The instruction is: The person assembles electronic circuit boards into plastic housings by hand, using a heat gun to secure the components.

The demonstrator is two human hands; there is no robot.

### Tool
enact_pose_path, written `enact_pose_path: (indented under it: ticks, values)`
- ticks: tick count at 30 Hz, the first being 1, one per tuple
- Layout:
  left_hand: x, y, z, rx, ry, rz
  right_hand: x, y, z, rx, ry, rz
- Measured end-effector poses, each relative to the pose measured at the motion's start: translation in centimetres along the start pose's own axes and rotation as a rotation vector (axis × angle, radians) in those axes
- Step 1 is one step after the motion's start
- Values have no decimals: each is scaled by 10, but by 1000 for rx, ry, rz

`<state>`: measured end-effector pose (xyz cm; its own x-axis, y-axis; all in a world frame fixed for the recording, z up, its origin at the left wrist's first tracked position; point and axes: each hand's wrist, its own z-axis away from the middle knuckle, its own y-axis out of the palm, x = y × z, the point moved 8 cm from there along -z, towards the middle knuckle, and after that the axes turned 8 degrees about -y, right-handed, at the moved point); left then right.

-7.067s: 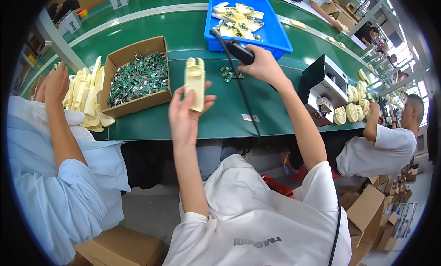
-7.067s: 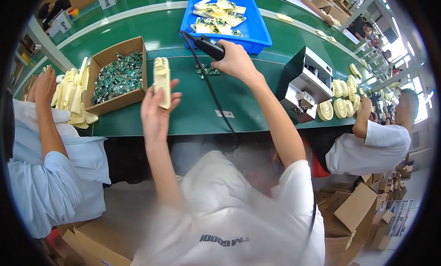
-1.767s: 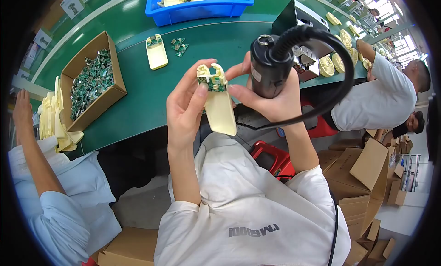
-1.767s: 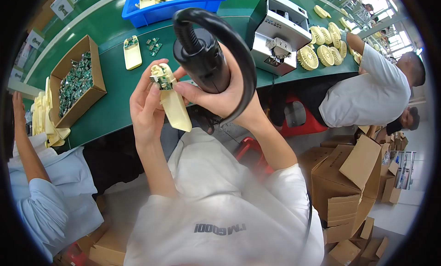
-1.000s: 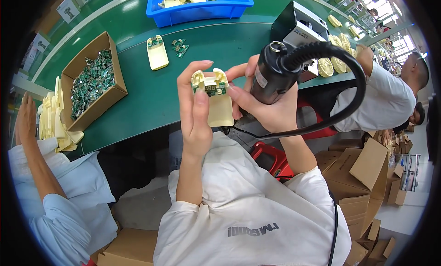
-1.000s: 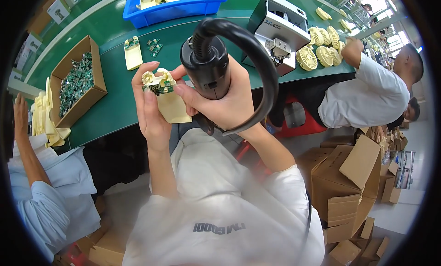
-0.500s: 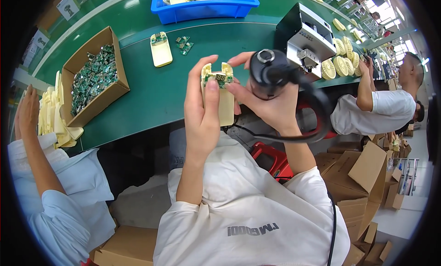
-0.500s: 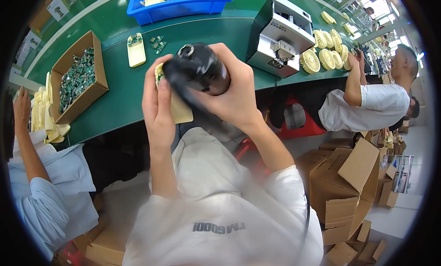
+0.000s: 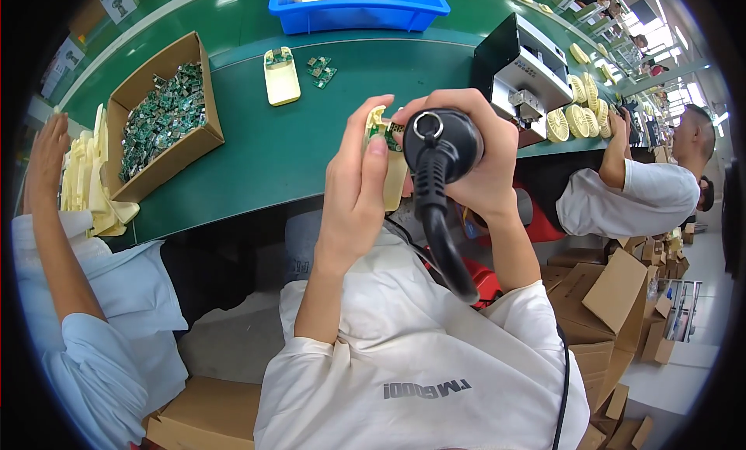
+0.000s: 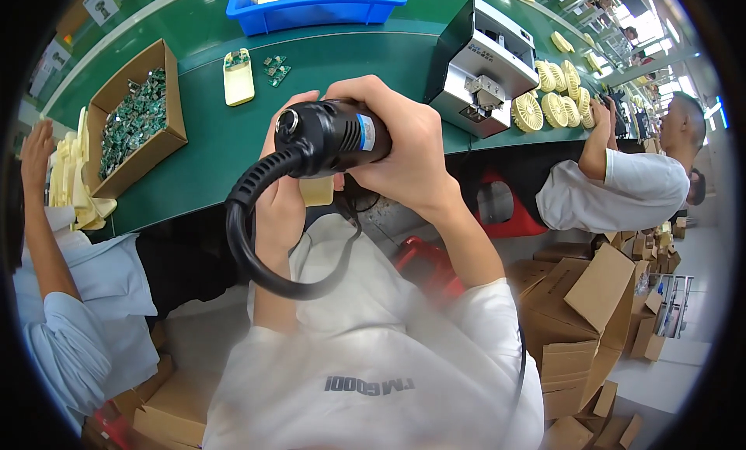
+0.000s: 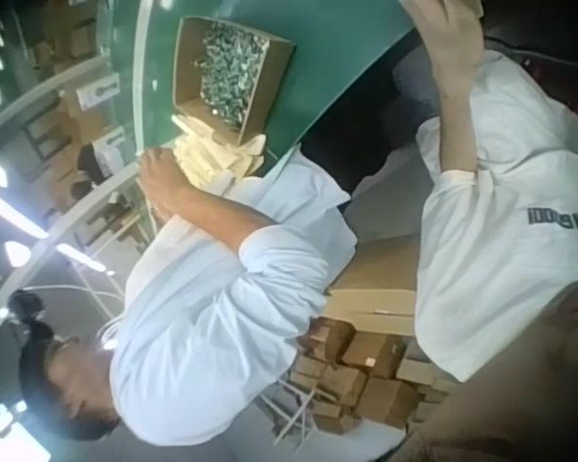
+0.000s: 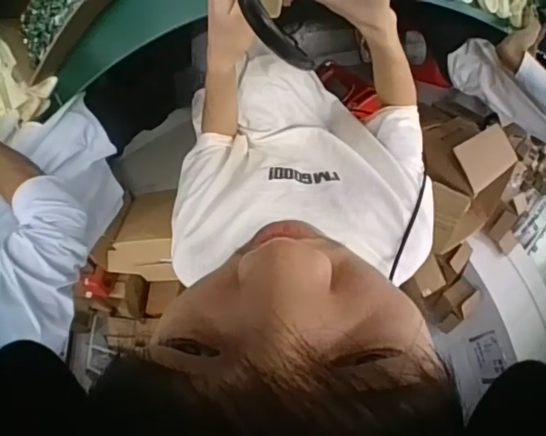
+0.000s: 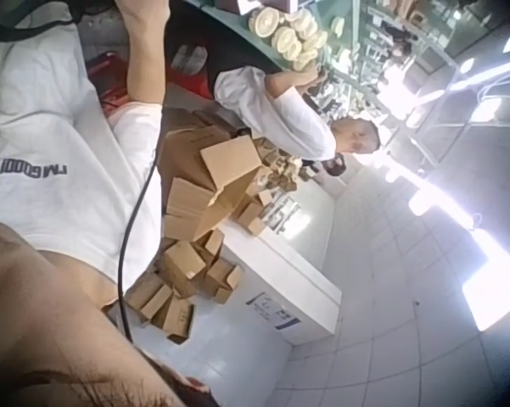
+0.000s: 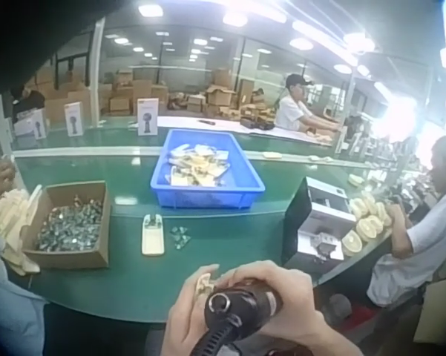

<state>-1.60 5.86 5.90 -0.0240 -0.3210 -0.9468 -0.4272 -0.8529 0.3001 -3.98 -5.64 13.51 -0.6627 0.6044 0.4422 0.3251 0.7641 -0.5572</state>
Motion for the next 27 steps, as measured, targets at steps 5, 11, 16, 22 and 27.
enact_pose_path:
  ticks: [5,11,16,22,27]
  values:
    - [6,-5,-1,-26,23,-98,3,1,-3,40,-33,30]
    - [4,-8,-1,9,0,-46,3,3,-5,97,-78,31]
    - [9,-7,-4,47,-51,38,1,2,-3,89,-62,18]
    - [4,0,-2,79,-68,-71,-6,-2,3,44,58,-46]
    - [1,-7,2,51,-72,-73,-15,8,4,-18,61,-118]
